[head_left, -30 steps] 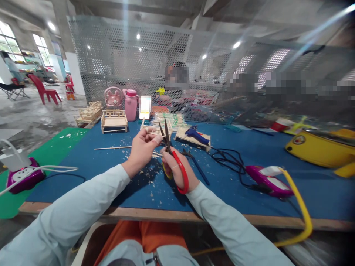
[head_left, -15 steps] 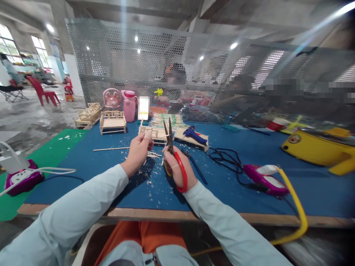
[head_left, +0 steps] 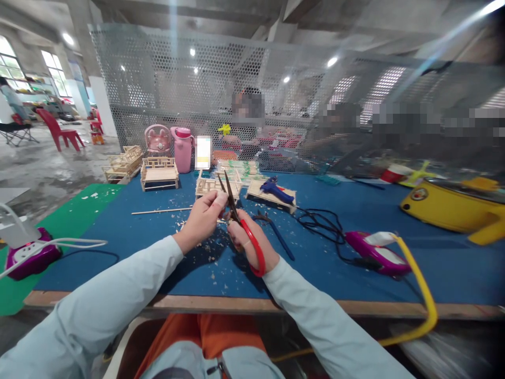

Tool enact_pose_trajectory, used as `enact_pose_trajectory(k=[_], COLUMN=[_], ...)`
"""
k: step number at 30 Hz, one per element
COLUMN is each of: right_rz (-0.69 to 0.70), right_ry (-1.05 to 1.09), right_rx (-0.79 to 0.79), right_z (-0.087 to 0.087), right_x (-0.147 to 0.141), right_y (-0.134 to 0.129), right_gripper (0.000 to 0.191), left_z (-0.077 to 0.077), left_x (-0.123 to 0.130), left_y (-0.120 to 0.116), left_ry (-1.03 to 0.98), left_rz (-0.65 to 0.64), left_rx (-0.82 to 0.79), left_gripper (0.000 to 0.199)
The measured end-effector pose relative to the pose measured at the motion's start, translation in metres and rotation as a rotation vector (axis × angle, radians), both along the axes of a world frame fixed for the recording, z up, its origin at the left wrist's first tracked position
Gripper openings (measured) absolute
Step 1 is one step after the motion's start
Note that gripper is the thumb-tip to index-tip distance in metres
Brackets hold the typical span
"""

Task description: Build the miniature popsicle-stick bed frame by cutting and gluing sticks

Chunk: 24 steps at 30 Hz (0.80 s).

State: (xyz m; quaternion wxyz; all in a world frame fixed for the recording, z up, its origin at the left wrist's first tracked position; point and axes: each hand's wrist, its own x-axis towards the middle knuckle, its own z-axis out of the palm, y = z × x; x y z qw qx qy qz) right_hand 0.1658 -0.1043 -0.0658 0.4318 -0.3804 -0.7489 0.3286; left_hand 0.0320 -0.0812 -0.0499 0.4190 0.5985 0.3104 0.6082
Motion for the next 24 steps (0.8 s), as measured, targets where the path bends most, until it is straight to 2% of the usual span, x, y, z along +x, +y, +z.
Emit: enact_pose_trajectory(k=[3, 6, 12, 16, 20, 24], right_rz=[0.143, 0.167, 0.087, 0.112, 0.141, 0.156], right_ry=[0.087, 0.093, 0.02, 0.043, 0.07, 0.052], right_rx=[-0.075, -0.07, 0.071, 0.028, 0.005, 0.05], right_z=[-0.0022, -0.0022, 0.0025, 0.0007, -0.0024, -0.0001], right_x=[0.0024, 0.0035, 0.0013, 0.002, 0.0037, 0.0029], right_y=[0.0007, 0.0001, -0.0016, -0.0008, 0.0008, 0.0011], right_gripper=[0.044, 0.053, 0.044, 0.046, 0.043, 0.04], left_z=[0.0021, 0.0035, 0.0017, -0.0002, -0.0003, -0.0005], left_x=[0.0004, 0.0006, 0.001, 0.0022, 0.0007, 0.0001], left_y=[-0.0013, -0.0033, -0.0058, -0.0045, -0.0029, -0.0035], left_ry=[-0.037, -0.06, 0.006, -0.048, -0.019, 0.023], left_rz=[-0.06, -0.076, 0.071, 0.051, 0.097, 0.099], left_rx=[-0.023, -0.038, 0.054, -0.002, -0.017, -0.001], left_gripper=[0.036, 0.037, 0.037, 0.04, 0.048, 0.051])
